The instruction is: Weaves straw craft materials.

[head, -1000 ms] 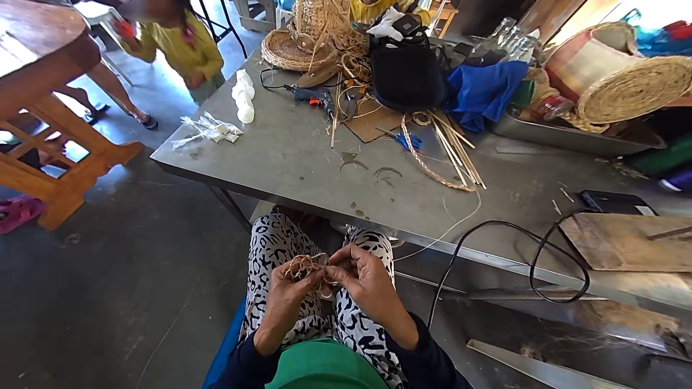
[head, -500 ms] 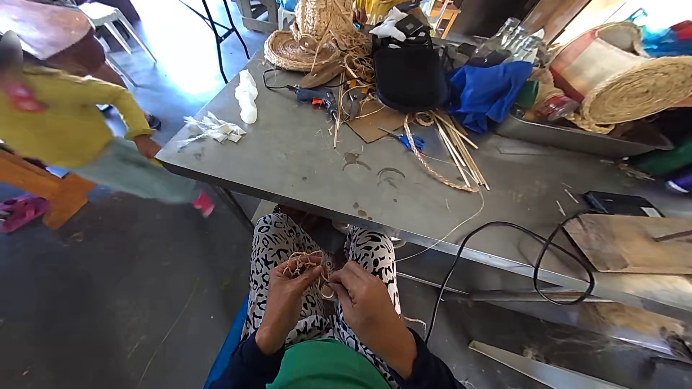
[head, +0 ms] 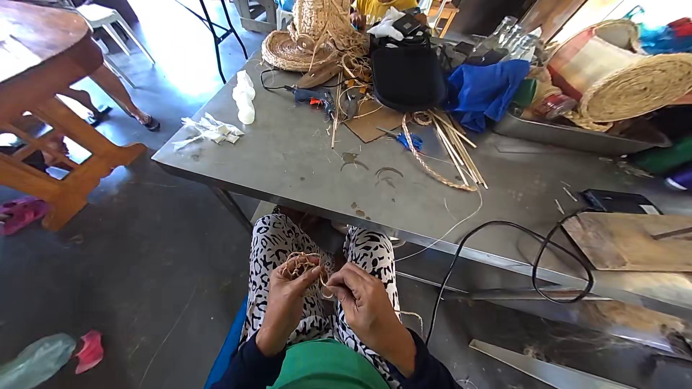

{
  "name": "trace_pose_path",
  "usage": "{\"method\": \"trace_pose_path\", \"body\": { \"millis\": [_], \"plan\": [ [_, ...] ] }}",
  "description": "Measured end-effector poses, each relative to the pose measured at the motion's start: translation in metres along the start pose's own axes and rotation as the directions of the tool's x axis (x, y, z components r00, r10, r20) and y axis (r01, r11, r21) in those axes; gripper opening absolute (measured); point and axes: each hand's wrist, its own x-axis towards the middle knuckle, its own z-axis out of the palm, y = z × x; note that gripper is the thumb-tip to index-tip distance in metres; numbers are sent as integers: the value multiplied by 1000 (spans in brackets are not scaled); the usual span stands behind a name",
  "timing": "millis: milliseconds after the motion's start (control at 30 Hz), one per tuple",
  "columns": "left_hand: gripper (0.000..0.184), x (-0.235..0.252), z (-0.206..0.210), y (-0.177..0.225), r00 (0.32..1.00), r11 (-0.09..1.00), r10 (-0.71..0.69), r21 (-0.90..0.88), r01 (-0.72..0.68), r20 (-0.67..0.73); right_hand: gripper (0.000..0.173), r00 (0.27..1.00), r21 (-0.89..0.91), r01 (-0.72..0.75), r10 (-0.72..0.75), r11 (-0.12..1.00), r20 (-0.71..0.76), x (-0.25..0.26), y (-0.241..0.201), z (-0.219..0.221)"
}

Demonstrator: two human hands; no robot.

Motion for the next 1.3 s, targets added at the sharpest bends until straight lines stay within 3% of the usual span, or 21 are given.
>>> {"method": "trace_pose_path", "body": {
  "millis": [367, 700, 767, 967, 1133, 1300],
  "plan": [
    [19, 1, -1, -2, 999, 999, 30, -14, -30, 33, 10, 1000, 111, -19, 18, 994, 18, 0, 3, -5],
    [19, -2, 0, -1, 999, 999, 19, 33, -21, 51, 17, 987, 254, -152, 159, 955, -6, 10, 8, -4],
    [20, -3, 0, 0, 999, 999, 10, 39, -11, 48, 22, 989, 290, -140, 146, 947, 2, 11, 11, -2],
    [21, -4, 0, 2, 998, 1000, -19, 21, 18, 65, 11, 995, 223, 43, -22, 974, -98, 10, 22, 6],
    [22, -3, -2, -1, 987, 999, -16, 30, 11, 160, 9, 991, 243, 49, -18, 969, -129, 12, 24, 13],
    [24, -3, -4, -3, 988, 1000, -16, 16, 14, 152, 7, 989, 273, 31, 9, 961, -146, 12, 23, 16]
  ]
}}
